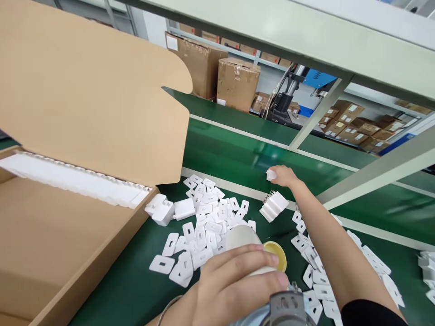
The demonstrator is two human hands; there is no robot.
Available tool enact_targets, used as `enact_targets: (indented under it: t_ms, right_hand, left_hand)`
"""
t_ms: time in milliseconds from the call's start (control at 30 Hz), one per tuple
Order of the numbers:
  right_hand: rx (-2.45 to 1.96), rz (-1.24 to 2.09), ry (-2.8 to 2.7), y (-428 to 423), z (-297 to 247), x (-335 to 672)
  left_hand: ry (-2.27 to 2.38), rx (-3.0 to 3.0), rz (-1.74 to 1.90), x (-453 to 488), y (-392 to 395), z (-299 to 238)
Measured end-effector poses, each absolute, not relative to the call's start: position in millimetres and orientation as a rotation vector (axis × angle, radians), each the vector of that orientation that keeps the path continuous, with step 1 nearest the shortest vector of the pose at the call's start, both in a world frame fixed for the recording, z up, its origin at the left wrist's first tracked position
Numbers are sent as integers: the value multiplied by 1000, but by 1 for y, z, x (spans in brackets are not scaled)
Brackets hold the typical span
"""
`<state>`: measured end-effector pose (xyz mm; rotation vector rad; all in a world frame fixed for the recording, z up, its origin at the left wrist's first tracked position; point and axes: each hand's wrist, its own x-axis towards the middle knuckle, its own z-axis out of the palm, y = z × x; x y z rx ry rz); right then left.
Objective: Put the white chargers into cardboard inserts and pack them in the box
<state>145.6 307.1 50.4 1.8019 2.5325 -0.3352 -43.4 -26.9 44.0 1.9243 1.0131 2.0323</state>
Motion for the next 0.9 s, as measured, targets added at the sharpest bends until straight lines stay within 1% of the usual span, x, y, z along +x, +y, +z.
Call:
enact_targets:
  t_ms: [133,200,267,367,467,533,667,800,900]
  right_hand:
    - [1913,-336,2571,276,71,161]
    - [1985,-323,2643,245,86,170]
    - [2048,-239,2805,208,95,174]
    - [2016,-93,3010,157,92,173]
    - [2005,0,2964,131,72,170]
    - [2047,-91,2896,127,58,170]
    - [2136,-313,2848,130,46,169]
    - [2162,-396,2912,118,49,175]
    - [2278,-397,3029,90,50,190]
  left_hand:
    - [887,2051,1863,-47,-33,41]
    - [834,2091,1787,-47,-38,39]
    - [794,2096,1750,-45,-42,38]
    - [819,2047,1709,-45,-47,37]
    - [775,2097,1628,-45,-51,37]
    - [742,2127,1650,-42,-54,38]
    - [977,1936,1681,-32,-64,40]
    - [1089,1904,1650,-32,-67,41]
    - [1016,2030,1673,-37,-61,40]
